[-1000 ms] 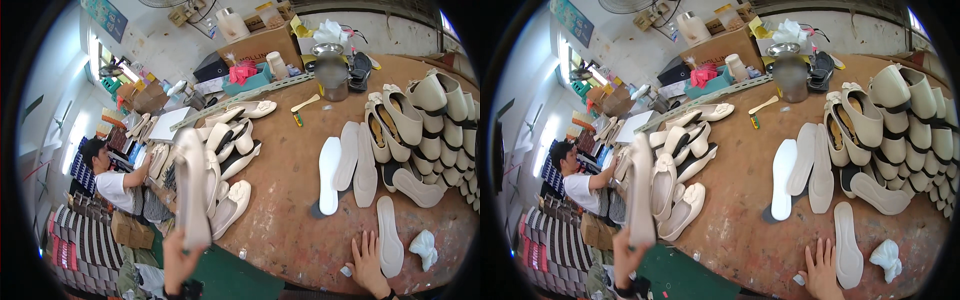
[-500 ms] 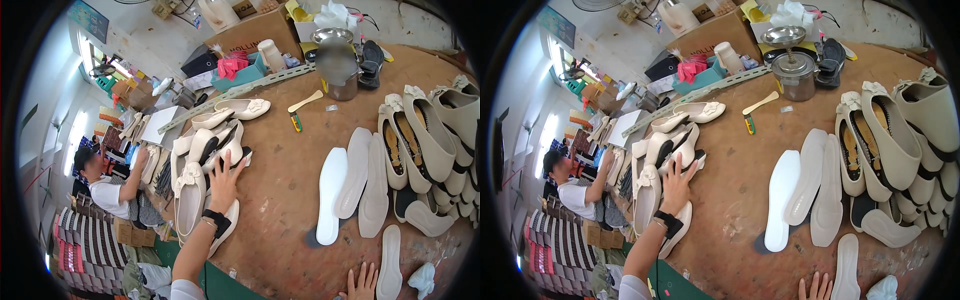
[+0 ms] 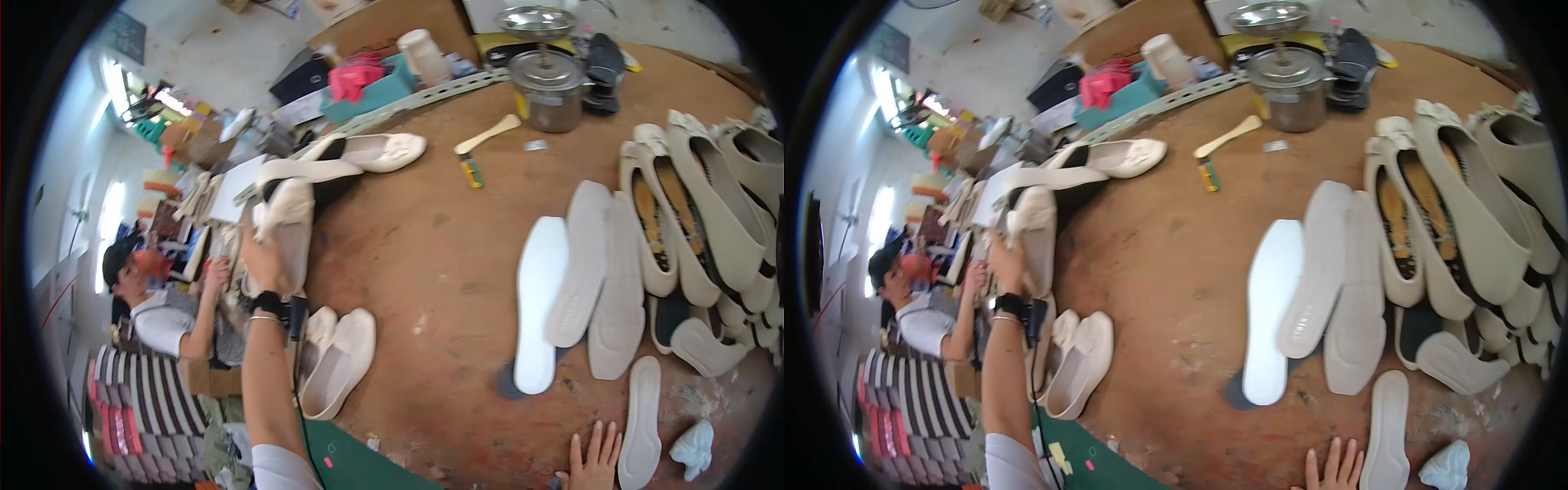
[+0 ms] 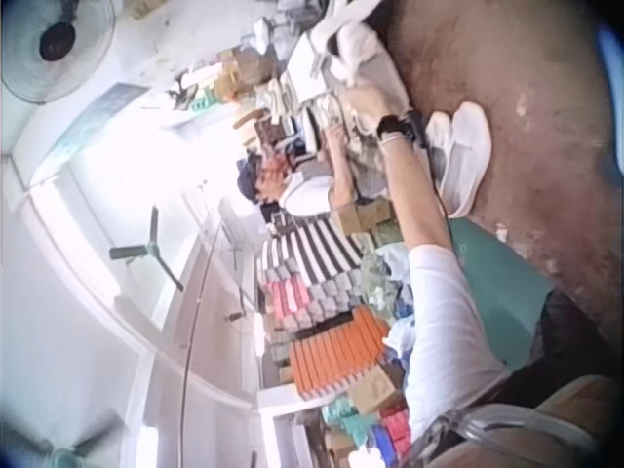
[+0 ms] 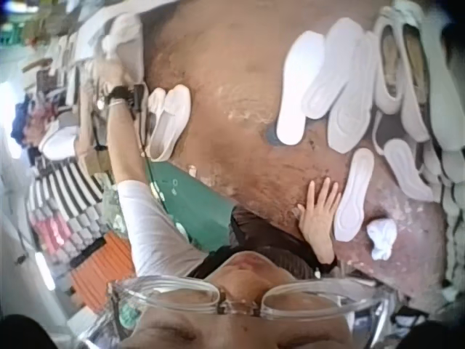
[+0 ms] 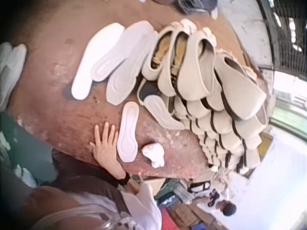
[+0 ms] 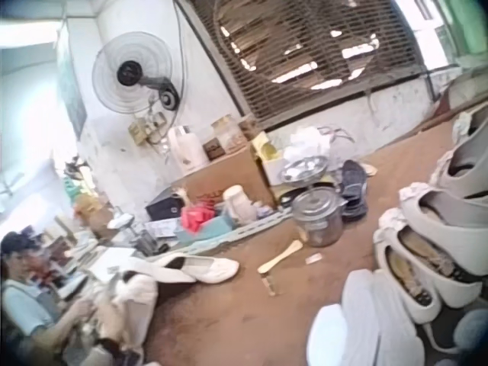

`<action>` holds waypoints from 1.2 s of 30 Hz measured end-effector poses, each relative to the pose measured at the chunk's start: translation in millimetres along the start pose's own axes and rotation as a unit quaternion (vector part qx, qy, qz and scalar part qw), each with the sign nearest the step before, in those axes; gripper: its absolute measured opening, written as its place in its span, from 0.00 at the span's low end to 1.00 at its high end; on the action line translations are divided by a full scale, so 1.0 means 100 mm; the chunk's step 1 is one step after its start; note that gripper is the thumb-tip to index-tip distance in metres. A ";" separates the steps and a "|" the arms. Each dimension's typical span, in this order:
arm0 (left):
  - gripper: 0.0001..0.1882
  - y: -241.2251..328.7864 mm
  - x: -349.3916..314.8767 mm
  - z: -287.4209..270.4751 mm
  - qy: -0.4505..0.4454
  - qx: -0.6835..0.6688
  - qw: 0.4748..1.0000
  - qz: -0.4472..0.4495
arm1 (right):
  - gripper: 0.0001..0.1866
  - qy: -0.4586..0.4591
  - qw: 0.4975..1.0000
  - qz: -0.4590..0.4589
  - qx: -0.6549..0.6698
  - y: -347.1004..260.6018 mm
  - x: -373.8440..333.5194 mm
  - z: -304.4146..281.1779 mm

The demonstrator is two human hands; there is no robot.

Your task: The person wipes the interior of a white shoe with a cloth, inserts a white insole, and places a decorative bow on the shoe. They repeat this process for multiple shoes, then move to a blue bin to sort and stack white insoles.

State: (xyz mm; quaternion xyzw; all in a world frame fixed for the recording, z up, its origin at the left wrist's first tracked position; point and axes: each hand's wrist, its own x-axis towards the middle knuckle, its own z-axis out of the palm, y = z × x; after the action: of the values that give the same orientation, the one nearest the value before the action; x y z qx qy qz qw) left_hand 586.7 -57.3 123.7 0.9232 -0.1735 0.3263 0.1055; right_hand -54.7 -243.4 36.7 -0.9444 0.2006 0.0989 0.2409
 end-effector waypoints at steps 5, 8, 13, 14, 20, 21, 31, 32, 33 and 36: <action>0.47 -0.87 -0.06 0.22 0.026 0.043 0.998 0.042 | 0.42 0.001 1.000 -0.006 0.024 0.00 -0.01 -0.03; 0.51 0.85 -0.70 -0.06 -0.058 0.125 0.984 0.110 | 0.43 0.020 0.999 0.016 0.020 0.05 -0.04 0.02; 0.40 1.88 -1.58 -0.43 -0.200 0.047 0.940 0.273 | 0.39 0.025 0.999 -0.021 -0.015 0.06 -0.01 -0.06; 0.40 2.08 -1.73 -0.40 -0.181 -0.001 0.944 0.278 | 0.40 -0.002 0.999 -0.025 -0.026 0.08 -0.01 -0.02; 0.53 3.41 -2.19 -0.69 -0.479 -0.235 0.840 0.101 | 0.37 0.051 0.998 -0.019 -0.020 0.12 -0.06 0.10; 0.55 3.52 -2.17 -0.71 -0.469 -0.237 0.847 0.078 | 0.37 0.056 0.998 -0.015 -0.019 0.11 -0.05 0.08; 0.34 3.00 -2.03 -0.85 -0.499 -0.551 0.621 -0.249 | 0.35 0.091 0.994 -0.050 -0.014 0.12 -0.10 -0.08; 0.33 2.91 -2.06 -0.99 -0.502 -0.591 0.568 -0.275 | 0.33 0.099 0.992 -0.059 0.041 0.16 -0.10 -0.13; 0.32 2.77 -2.11 -1.14 -0.498 -0.628 0.517 -0.302 | 0.31 0.105 0.987 -0.075 0.098 0.21 -0.09 -0.18; 0.29 2.43 -2.41 -1.65 -0.483 -0.656 0.423 -0.397 | 0.24 0.118 0.901 -0.056 0.413 0.25 0.04 -0.48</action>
State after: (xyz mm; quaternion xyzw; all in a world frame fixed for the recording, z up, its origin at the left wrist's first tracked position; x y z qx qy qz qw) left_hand 223.8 -168.6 116.1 0.5474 0.0278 -0.4640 0.6959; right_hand -57.8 -288.7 66.8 -0.7744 0.1975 -0.1183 0.5893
